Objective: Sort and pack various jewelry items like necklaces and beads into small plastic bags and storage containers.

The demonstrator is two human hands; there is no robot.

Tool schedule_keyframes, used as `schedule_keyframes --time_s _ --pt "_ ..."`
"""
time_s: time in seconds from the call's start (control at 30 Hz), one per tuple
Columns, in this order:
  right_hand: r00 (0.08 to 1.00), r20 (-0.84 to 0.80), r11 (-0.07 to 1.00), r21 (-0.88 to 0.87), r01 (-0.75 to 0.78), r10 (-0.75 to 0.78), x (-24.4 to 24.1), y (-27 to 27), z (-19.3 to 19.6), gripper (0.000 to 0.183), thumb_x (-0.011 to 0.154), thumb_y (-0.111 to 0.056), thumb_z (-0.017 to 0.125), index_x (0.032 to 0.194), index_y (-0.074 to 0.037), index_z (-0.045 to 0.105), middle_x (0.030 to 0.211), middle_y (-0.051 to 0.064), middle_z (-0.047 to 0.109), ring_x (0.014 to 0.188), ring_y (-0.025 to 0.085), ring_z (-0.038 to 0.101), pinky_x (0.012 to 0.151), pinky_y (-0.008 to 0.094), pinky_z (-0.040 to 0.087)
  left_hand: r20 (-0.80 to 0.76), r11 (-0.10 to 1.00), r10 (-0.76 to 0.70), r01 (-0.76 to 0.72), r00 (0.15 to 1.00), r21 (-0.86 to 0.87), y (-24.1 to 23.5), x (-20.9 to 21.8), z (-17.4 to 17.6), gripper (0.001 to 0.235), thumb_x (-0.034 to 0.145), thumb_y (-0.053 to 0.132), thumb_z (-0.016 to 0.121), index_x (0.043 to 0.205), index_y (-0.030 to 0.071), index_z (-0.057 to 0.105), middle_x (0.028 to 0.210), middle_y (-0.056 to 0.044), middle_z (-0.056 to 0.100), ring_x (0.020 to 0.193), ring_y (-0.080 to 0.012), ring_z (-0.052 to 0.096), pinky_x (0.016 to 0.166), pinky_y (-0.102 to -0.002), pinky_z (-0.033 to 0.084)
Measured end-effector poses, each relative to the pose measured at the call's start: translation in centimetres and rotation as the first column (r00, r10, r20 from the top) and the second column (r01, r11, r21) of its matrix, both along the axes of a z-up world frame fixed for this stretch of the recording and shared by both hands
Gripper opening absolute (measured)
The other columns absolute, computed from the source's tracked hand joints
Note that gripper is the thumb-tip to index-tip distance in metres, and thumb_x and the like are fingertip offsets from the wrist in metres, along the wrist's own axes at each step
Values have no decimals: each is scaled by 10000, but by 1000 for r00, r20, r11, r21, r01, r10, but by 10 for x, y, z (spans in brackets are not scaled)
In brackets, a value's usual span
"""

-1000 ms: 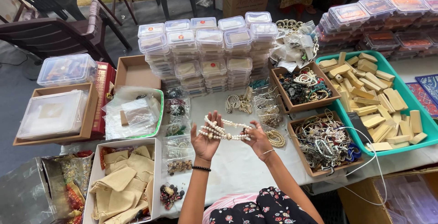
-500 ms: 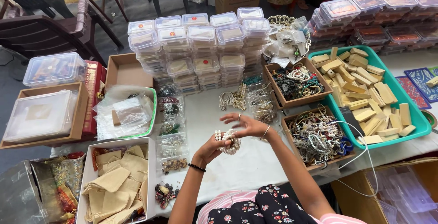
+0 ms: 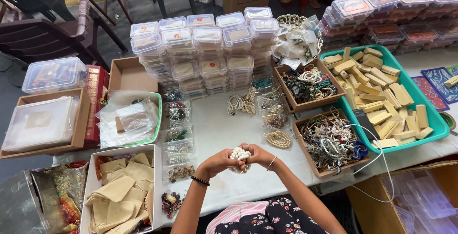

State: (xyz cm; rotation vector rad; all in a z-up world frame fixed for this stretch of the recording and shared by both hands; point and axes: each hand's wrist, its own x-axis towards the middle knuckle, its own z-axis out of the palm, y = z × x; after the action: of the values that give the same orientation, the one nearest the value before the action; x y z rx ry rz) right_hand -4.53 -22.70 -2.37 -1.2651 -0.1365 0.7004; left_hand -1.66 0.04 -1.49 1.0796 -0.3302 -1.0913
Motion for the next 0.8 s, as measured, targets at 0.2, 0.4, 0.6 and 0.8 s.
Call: schedule_keyframes --time_s 0.2,0.4,0.6,0.8 --pt "953 -36 940 157 303 -301 -22 18 -25 425 774 -8 674 1191 -22 589 1103 66 670 997 137 662 888 309 535 145 976 107 -132 984 175 -4 -6 33 277 875 119 739 1129 15 708 985 -33 755 885 -89 696 840 -270 552" --pt "817 -180 781 240 576 -547 -23 27 -20 582 750 21 592 1299 -92 434 1041 108 687 900 179 683 822 327 546 439 756 467 -604 768 252 -25 -16 -39 351 798 68 710 1145 36 666 954 -49 741 856 -100 686 766 -273 572" --pt "936 -97 936 67 345 -338 5 10 -25 712 750 10 608 1417 -136 408 962 109 712 837 164 674 810 309 540 7 702 689 -670 724 241 -35 -54 -75 579 871 227 692 1409 155 490 1241 -27 662 1108 -130 624 890 -321 518" --pt "943 327 801 -550 238 -56 55 33 23 535 782 -64 670 1295 -189 580 926 71 706 810 192 677 785 352 549 -264 678 734 -686 625 263 -13 -114 -54 637 917 460 644 1478 295 392 1347 29 600 1210 -125 553 956 -345 453"
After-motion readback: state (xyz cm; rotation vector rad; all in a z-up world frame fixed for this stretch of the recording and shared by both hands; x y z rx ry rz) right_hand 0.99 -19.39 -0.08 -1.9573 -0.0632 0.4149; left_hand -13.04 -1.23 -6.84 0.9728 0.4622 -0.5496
